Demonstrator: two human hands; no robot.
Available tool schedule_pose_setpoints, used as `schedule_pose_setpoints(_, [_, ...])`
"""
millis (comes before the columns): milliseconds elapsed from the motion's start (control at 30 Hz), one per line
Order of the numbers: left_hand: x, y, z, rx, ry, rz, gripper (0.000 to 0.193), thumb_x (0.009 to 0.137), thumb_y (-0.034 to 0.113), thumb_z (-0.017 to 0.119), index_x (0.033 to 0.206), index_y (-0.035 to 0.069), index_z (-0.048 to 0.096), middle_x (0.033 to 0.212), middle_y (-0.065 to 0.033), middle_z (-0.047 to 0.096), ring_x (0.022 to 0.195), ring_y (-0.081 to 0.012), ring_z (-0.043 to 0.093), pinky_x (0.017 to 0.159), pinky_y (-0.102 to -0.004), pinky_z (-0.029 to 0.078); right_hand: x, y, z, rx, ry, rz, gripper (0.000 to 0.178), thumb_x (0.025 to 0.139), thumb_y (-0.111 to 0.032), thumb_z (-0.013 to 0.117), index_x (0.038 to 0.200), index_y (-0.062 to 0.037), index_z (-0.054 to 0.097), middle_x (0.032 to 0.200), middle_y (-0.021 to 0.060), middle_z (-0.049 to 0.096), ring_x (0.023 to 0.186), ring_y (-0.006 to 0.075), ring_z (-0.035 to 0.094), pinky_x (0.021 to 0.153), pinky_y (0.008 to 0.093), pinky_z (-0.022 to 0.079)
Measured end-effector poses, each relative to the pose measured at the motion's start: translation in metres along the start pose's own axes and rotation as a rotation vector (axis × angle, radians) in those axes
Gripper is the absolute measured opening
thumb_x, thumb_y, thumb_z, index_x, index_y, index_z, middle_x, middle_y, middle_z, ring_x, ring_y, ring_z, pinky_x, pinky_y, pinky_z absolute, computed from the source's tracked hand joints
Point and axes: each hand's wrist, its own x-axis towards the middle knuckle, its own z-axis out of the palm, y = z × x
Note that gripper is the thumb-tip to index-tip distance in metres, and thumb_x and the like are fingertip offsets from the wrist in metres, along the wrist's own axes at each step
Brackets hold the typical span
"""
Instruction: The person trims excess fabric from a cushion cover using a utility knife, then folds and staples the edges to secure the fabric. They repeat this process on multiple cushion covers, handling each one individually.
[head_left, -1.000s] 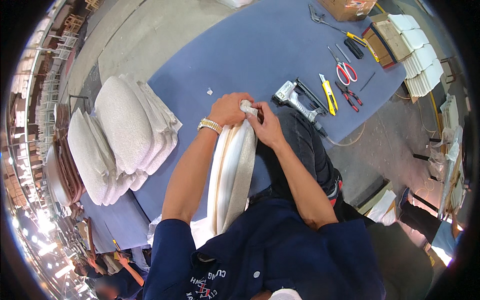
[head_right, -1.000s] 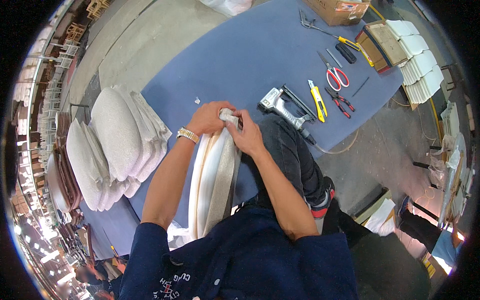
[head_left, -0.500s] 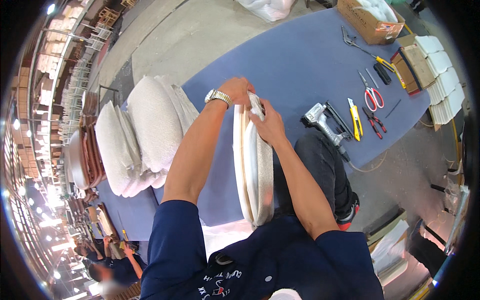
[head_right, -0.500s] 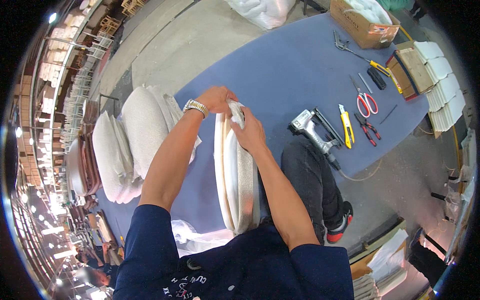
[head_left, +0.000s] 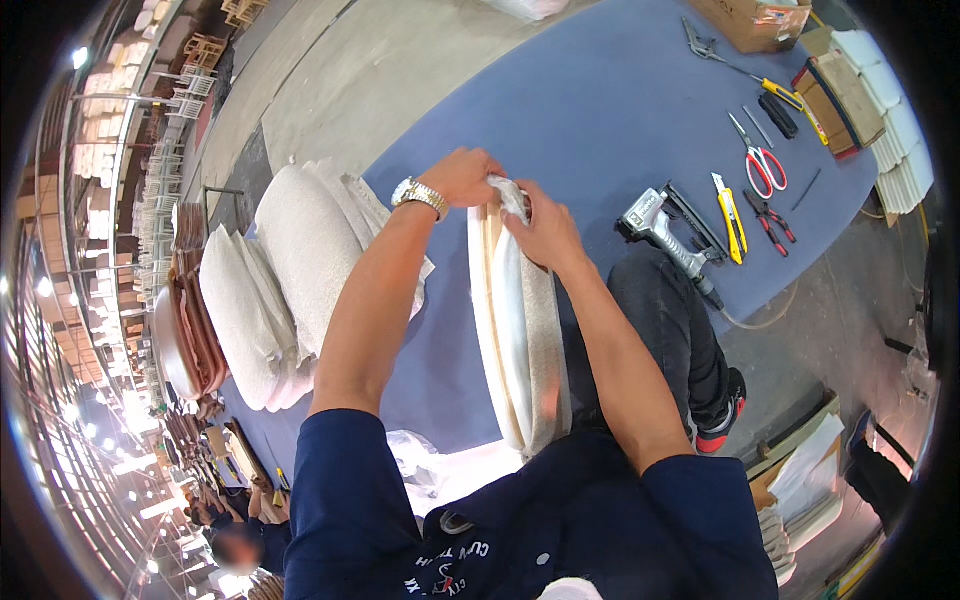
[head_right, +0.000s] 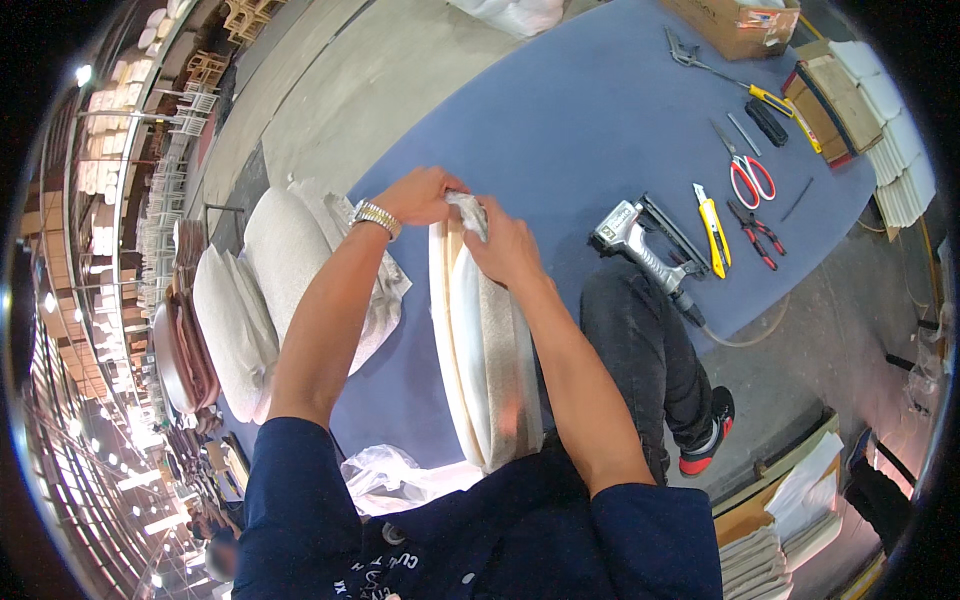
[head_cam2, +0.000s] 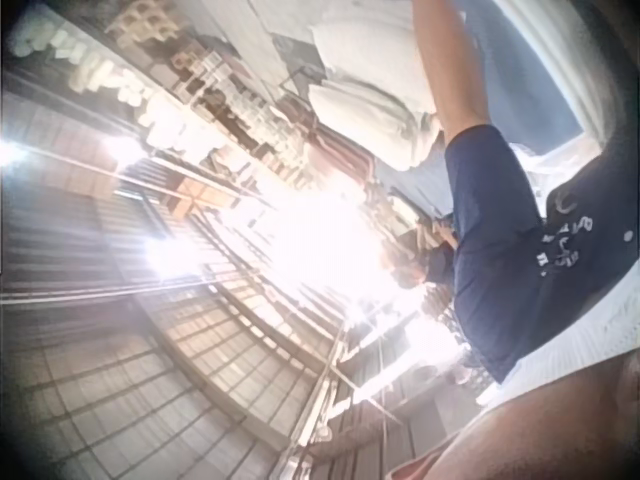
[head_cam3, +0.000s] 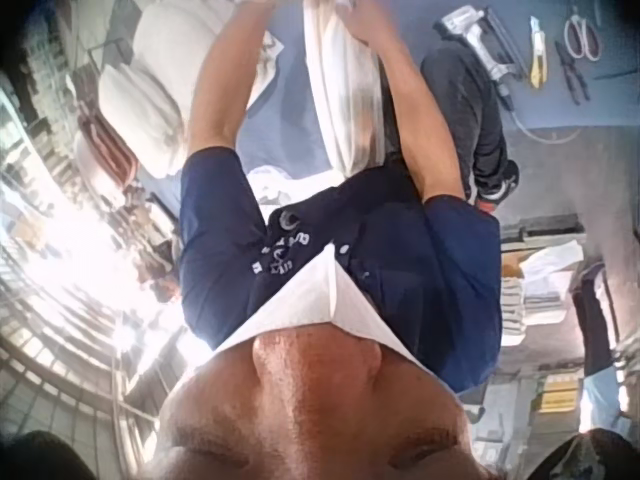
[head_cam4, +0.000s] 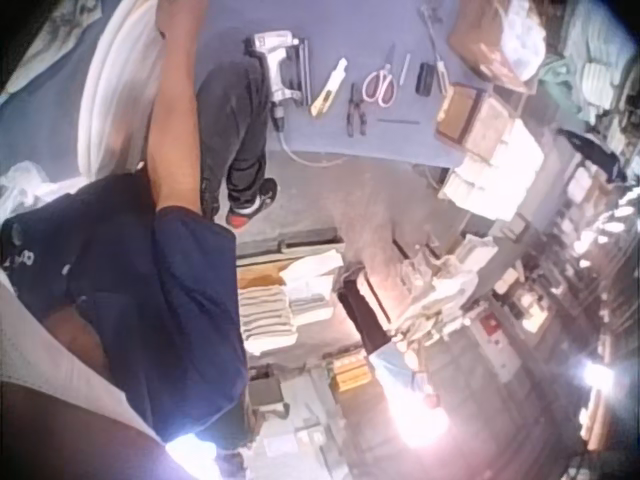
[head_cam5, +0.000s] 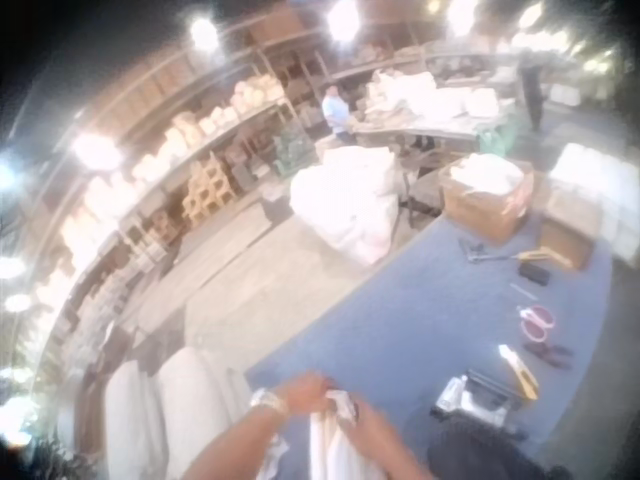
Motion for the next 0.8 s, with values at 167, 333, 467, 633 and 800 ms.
schedule_pose_setpoints(167, [0.012,-0.011,0.0,0.096,0.0,0.013,0.045,0.072,0.021,0.073,0.115,0.006,0.077,0.094,-0.0192,0.076,0.088,-0.0342,0.073,0.078,-0.0392,0.056,0.013,-0.008,0.009,-0.041,0.081,-0.024,0.042,0.091,-0.024,0.071,0.129,-0.0066,0.062,0.112,0.0213,0.073,0.105,0.0403,0.071,0.09,0.0452,0.055])
schedule_pose_setpoints(333, [0.014,-0.015,-0.017,0.079,-0.188,0.048,0.048,0.075,0.027,0.077,0.117,0.005,0.076,0.087,-0.0155,0.074,0.079,-0.0269,0.068,0.072,-0.0378,0.052,0.017,0.005,0.019,0.048,0.086,-0.103,0.037,0.091,-0.023,0.071,0.123,-0.0068,0.063,0.107,0.0243,0.073,0.101,0.0459,0.069,0.087,0.0518,0.054])
schedule_pose_setpoints(467, [0.015,-0.023,-0.018,-0.042,-0.237,0.064,0.055,0.08,0.033,0.077,0.126,0.002,0.071,0.084,-0.013,0.073,0.076,-0.0209,0.063,0.072,-0.0362,0.049,0.018,0.008,0.024,0.048,0.131,-0.091,0.031,0.092,-0.02,0.071,0.12,-0.0068,0.064,0.104,0.0228,0.074,0.097,0.045,0.07,0.083,0.0522,0.054])
schedule_pose_setpoints(633, [0.012,-0.029,-0.013,-0.088,-0.225,0.04,0.056,0.084,0.031,0.075,0.13,0.0,0.067,0.084,-0.0117,0.072,0.078,-0.0185,0.062,0.074,-0.0331,0.048,0.018,0.016,0.035,-0.015,0.164,-0.097,0.023,0.093,-0.019,0.069,0.113,-0.0087,0.067,0.1,0.0202,0.074,0.091,0.0436,0.07,0.079,0.0529,0.054])
schedule_pose_setpoints(800, [-0.002,-0.032,-0.005,-0.174,-0.167,-0.003,0.057,0.084,0.027,0.074,0.134,0.001,0.065,0.095,-0.0122,0.074,0.091,-0.0188,0.066,0.084,-0.0315,0.05,0.023,0.013,0.048,-0.042,0.175,-0.043,0.021,0.093,-0.02,0.068,0.11,-0.0092,0.069,0.099,0.0182,0.075,0.091,0.0425,0.071,0.078,0.0521,0.054])
